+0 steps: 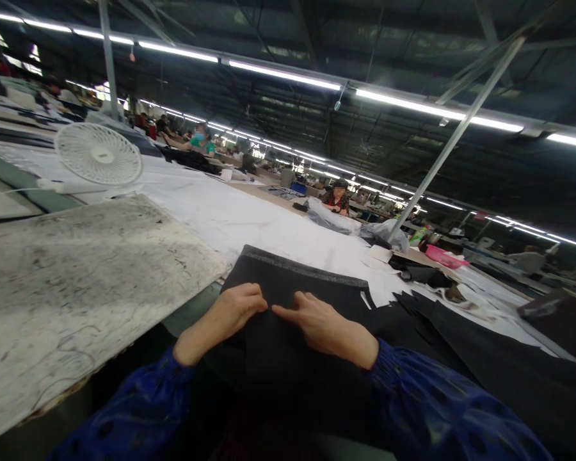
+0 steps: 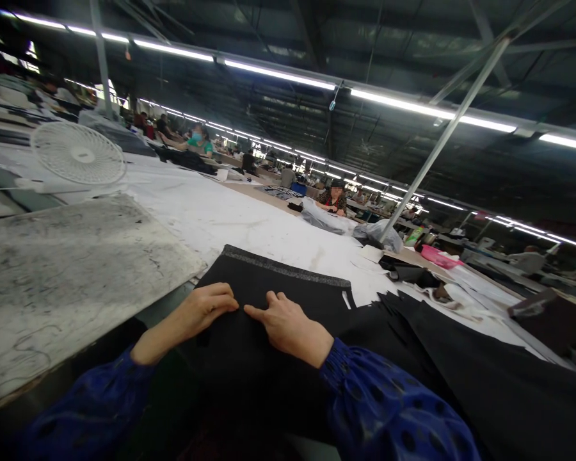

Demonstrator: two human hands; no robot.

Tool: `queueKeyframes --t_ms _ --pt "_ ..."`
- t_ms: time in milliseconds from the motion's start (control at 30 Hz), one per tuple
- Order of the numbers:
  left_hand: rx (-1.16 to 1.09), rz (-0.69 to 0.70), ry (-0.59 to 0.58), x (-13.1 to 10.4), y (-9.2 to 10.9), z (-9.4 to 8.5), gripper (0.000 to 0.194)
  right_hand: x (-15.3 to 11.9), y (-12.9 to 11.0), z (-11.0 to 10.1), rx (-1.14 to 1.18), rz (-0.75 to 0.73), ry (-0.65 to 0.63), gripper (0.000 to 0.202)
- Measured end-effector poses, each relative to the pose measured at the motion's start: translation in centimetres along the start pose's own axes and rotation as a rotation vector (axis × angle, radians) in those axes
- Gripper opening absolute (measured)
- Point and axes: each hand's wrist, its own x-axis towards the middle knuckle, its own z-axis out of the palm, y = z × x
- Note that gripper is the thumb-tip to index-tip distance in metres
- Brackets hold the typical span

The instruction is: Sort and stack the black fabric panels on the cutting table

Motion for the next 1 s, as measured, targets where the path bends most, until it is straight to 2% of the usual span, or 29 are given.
queueKeyframes --t_ms 133,200,300,433,533,633,833,1000 --pt "-0.262 -0.239 0.065 -0.7 -0.3 -0.9 0.012 0.1 0.0 -0.1 0.018 -0.001 -0.011 0.068" --pt "-0.396 -0.372 0.118 -1.3 -0.4 -1.5 0.014 0.0 0.1 -0.2 0.026 0.001 -0.009 0.067" --pt "-0.437 -0.457 0.132 -2.1 -0.1 -2.1 0.016 0.0 0.0 -0.4 0.026 0.005 -0.022 0.067" --pt "-0.256 -0.475 0.131 -1.8 0.5 -1.8 0.02 0.0 -0.2 -1.0 0.009 0.004 -0.061 0.069" --pt "-0.152 -0.426 0.14 -1.4 0.6 -1.1 0.01 0.0 -0.3 -1.3 0.02 0.006 -0.073 0.07" --pt "-0.14 -0.378 0.144 -1.2 0.5 -0.9 0.013 0.1 -0.4 -1.0 0.043 -0.003 -0.055 0.069" --pt "-0.179 -0.363 0.171 -1.5 0.2 -0.7 0.014 0.9 -0.4 0.3 0.098 -0.122 0.1 0.052" --pt "-0.164 -0.354 0.203 -1.8 -0.1 -0.6 0.015 1.5 -0.2 0.3 0.104 -0.166 0.111 0.059"
